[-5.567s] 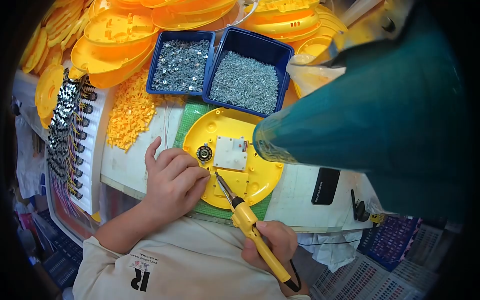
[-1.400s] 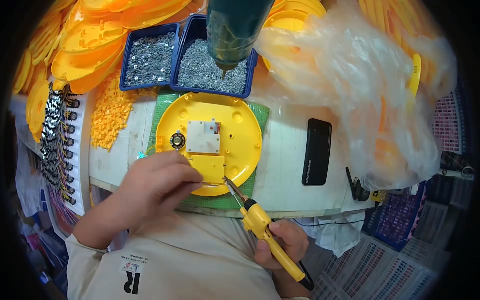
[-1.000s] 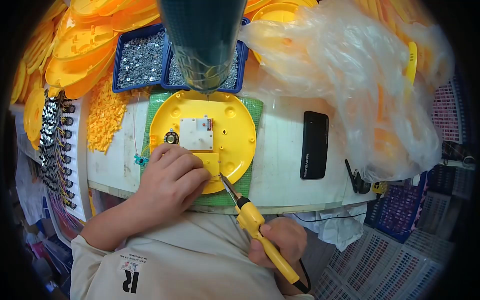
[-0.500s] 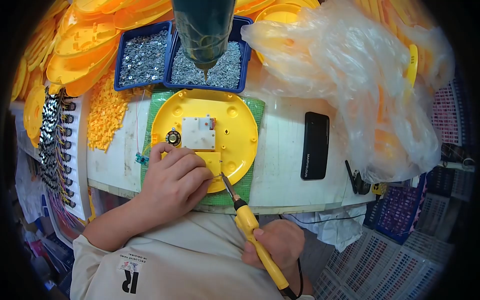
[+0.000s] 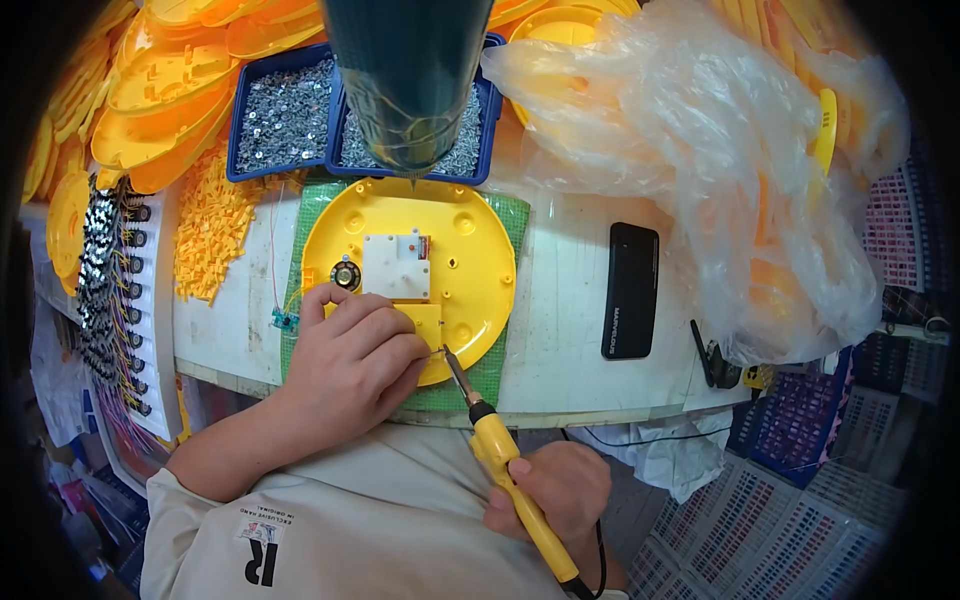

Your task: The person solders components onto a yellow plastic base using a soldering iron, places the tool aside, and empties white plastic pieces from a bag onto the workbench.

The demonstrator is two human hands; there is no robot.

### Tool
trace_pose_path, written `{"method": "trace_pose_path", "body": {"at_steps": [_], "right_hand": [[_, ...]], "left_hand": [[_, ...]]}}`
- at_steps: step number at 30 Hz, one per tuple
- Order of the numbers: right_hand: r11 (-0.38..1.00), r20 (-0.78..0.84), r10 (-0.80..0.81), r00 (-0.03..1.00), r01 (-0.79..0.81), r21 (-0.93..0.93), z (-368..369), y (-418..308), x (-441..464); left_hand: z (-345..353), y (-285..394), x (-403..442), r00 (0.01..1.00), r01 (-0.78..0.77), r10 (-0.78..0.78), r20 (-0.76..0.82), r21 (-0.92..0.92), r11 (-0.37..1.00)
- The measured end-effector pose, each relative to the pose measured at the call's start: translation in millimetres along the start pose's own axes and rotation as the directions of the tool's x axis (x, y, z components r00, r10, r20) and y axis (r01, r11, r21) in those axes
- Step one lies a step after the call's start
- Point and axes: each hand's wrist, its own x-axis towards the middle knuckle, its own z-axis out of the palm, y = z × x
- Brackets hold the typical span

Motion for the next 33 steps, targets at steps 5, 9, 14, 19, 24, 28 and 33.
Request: {"method": "trace_pose_path", "body": {"at_steps": [5, 9, 14, 19, 24, 28, 33], "right_hand": [[0.999, 0.027, 0.015, 1.000, -0.016, 0.040, -0.4, 0.2, 1.5], [0.998, 0.029, 0.016, 0.999, -0.017, 0.059, 0.1, 0.1, 2.5], [0.998, 0.036, 0.013, 0.999, -0.016, 0.062, 0.1, 0.1, 3.2], [1.000, 0.036, 0.021, 0.999, -0.021, 0.007, -0.9, -1.6, 2.1], [1.000, 0.027, 0.015, 1.000, -0.015, 0.017, 0.2, 0.0, -0.4], [0.998, 0.025, -0.017, 1.000, 0.016, 0.061, 0.6, 2.7, 0.2], [0.999, 0.024, -0.026, 0.999, 0.025, 0.047, -0.4, 3.5, 0.2]], "left_hand": [[1.0, -0.3, -0.2, 1.000, -0.003, 0.003, -0.005, 0.008, 1.000], [-0.4, -0.3, 0.0, 1.000, -0.004, 0.004, 0.009, 0.012, 1.000], [-0.3, -0.7, 0.1, 1.000, -0.014, 0.014, 0.006, 0.019, 1.000], [-0.6, -0.3, 0.3, 1.000, -0.014, 0.014, 0.013, 0.020, 1.000], [-1.3, 0.1, 0.7, 1.000, -0.015, 0.014, 0.023, 0.036, 0.999], [-0.5, 0.5, 0.6, 1.000, -0.015, 0.014, 0.025, 0.045, 0.999], [-2.0, 1.1, 1.3, 0.999, -0.014, 0.012, 0.041, 0.053, 0.999]]}}
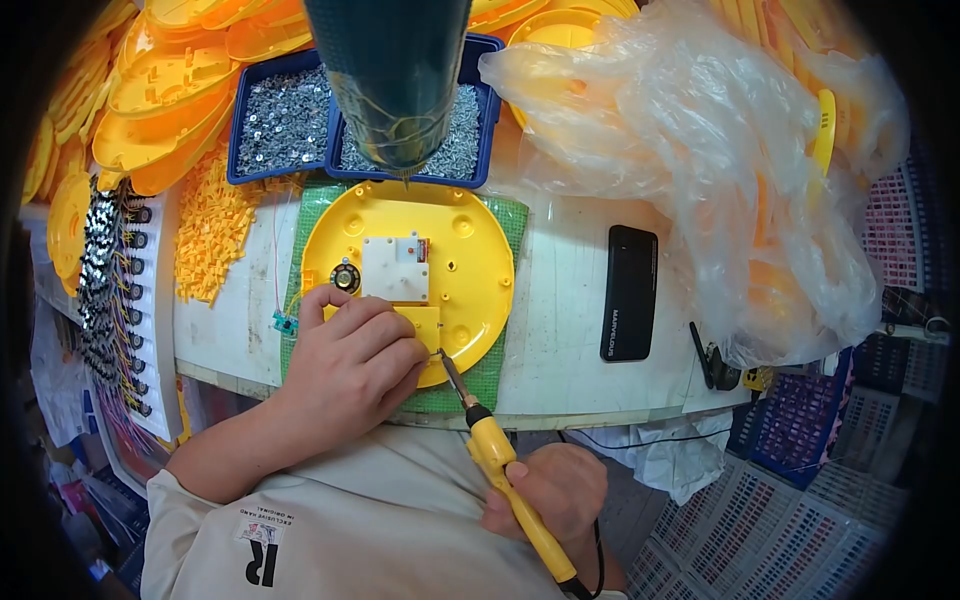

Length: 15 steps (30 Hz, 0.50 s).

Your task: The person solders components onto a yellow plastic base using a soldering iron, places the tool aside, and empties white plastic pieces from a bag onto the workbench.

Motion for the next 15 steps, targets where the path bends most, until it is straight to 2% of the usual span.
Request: {"method": "trace_pose_path", "body": {"at_steps": [10, 13, 15], "right_hand": [[1.000, -0.225, 0.012, 0.974, -0.018, -0.024, 3, 7, -7], [0.982, -0.279, 0.174, 0.944, -0.144, 0.125, 5, 8, -25], [0.955, -0.237, 0.289, 0.928, -0.261, 0.143, 2, 6, -40]], "left_hand": [[0, 1, 0, 1.000, 0.002, -0.002, 0.009, 0.006, 1.000], [0, 0, 1, 1.000, 0.000, -0.001, 0.009, 0.009, 1.000], [-1, 0, 1, 1.000, -0.001, 0.000, 0.009, 0.012, 1.000]]}}
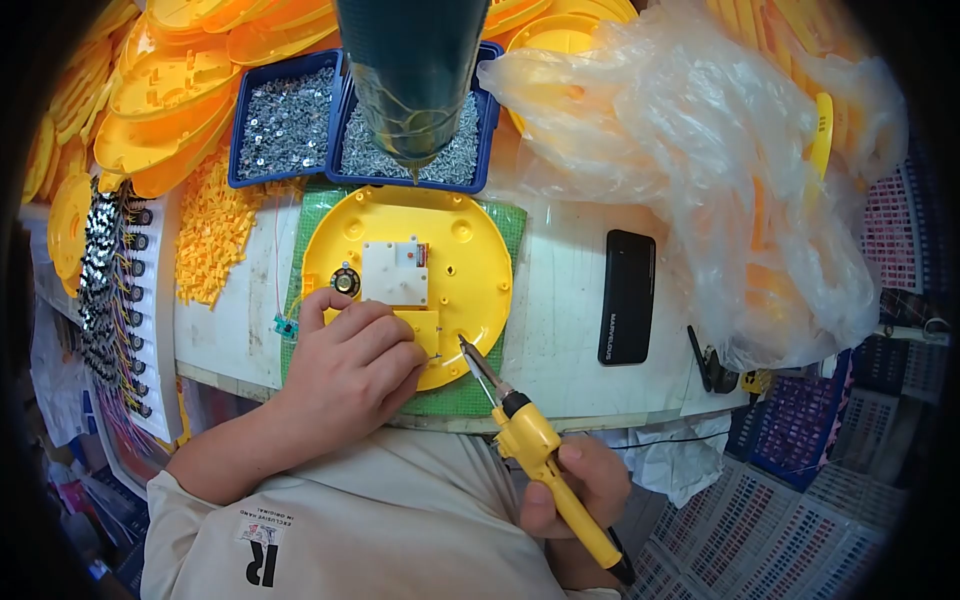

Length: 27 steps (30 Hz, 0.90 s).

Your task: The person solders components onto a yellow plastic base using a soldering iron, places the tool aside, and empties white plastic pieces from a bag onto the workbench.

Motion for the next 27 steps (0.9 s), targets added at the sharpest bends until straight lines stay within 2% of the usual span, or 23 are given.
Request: {"method": "trace_pose_path", "body": {"at_steps": [1, 5, 8, 11, 20, 23, 26, 27], "right_hand": [[0.998, 0.013, 0.060, 0.998, -0.060, -0.007, 0, -2, 0], [0.988, -0.100, 0.151, 0.984, -0.145, 0.060, 10, -6, 9], [0.949, -0.059, 0.228, 0.972, -0.208, 0.237, 7, -6, 9], [0.939, -0.090, 0.275, 0.957, -0.247, 0.240, 9, -9, 12], [0.958, -0.150, 0.236, 0.960, -0.203, 0.204, 13, -9, 17], [0.959, -0.209, 0.248, 0.946, -0.210, 0.190, 17, -14, 24], [0.958, -0.216, 0.261, 0.941, -0.223, 0.181, 16, -13, 26], [0.962, -0.208, 0.246, 0.947, -0.211, 0.176, 16, -12, 27]], "left_hand": [[0, 0, 0, 1.000, -0.001, 0.001, 0.000, 0.001, 1.000], [0, 0, 0, 1.000, -0.002, 0.002, 0.007, 0.007, 1.000], [-1, 0, 0, 1.000, 0.002, -0.002, 0.010, 0.005, 1.000], [-1, -1, -1, 1.000, -0.004, 0.004, 0.003, 0.005, 1.000], [-2, -1, -2, 1.000, -0.013, 0.013, -0.007, 0.005, 1.000], [-33, -4, 2, 0.996, 0.053, -0.059, -0.066, -0.082, 0.995], [-63, -40, 0, 0.957, 0.167, -0.155, -0.246, 0.030, 0.985], [-68, -49, 1, 0.930, 0.281, -0.285, -0.230, -0.050, 0.958]]}}
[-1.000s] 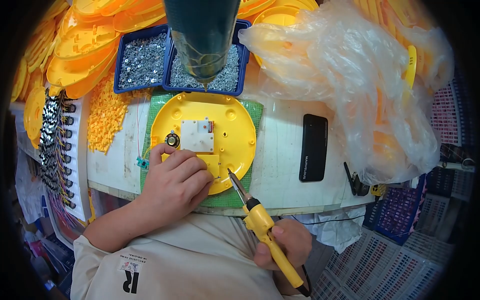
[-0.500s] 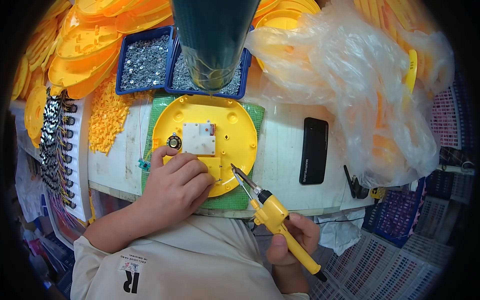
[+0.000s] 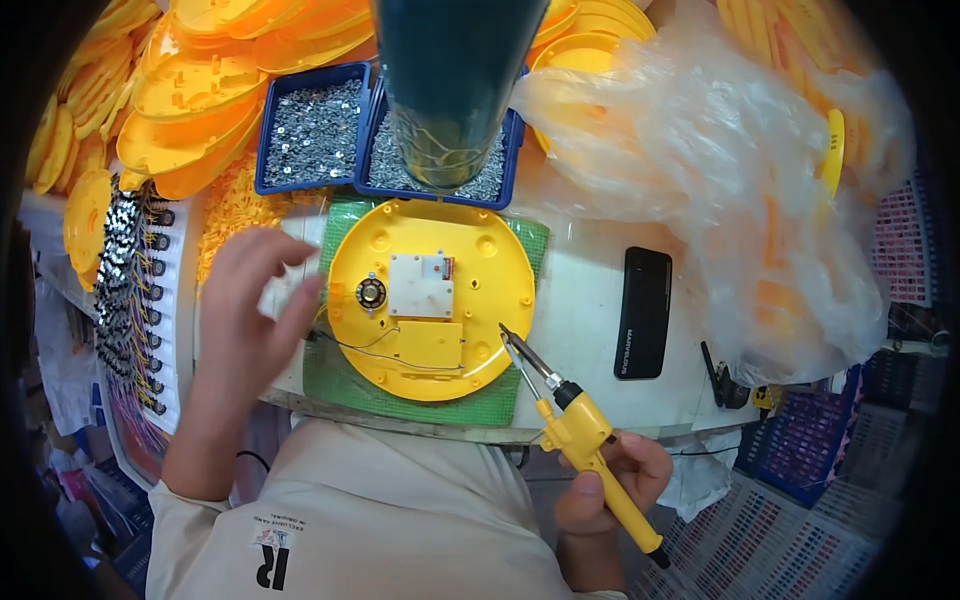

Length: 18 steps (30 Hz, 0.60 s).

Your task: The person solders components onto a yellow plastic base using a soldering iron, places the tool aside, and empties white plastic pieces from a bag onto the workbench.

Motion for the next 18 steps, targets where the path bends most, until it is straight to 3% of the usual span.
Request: {"method": "trace_pose_path", "body": {"at_steps": [2, 3, 6, 8, 10, 11, 12, 14, 18], "right_hand": [[0.999, 0.027, -0.035, 0.999, 0.036, -0.009, 0, 4, 5], [0.998, 0.030, -0.054, 0.998, 0.054, -0.009, 0, 7, 6], [0.994, 0.023, -0.105, 0.994, 0.106, -0.026, 7, 16, 7], [0.988, -0.001, -0.142, 0.990, 0.142, -0.061, 21, 18, 10], [0.960, 0.182, -0.246, 0.952, 0.265, -0.090, 22, 37, 12], [0.941, 0.273, -0.291, 0.917, 0.326, -0.095, 23, 41, 15], [0.936, 0.364, -0.226, 0.904, 0.305, -0.177, 22, 36, 19], [0.884, 0.378, -0.310, 0.873, 0.411, -0.225, 38, 38, 29], [0.848, 0.297, -0.374, 0.879, 0.454, -0.274, 63, 46, 32]], "left_hand": [[-4, -12, 7, 0.964, 0.266, -0.264, 0.032, -0.101, 0.959], [-7, -17, 9, 0.919, 0.387, -0.366, 0.149, -0.148, 0.910], [5, -22, 4, 0.845, 0.528, -0.433, 0.316, -0.352, 0.773], [16, -26, -3, 0.884, 0.467, -0.405, 0.232, -0.435, 0.769], [22, -33, -11, 0.924, 0.364, -0.365, 0.109, -0.537, 0.761], [18, -30, -11, 0.914, 0.366, -0.391, 0.111, -0.644, 0.672], [16, -30, -11, 0.906, 0.345, -0.414, 0.091, -0.727, 0.594], [11, -32, -13, 0.882, 0.277, -0.469, 0.054, -0.863, 0.422], [-2, -40, -14, 0.877, 0.222, -0.481, -0.016, -0.873, 0.435]]}}
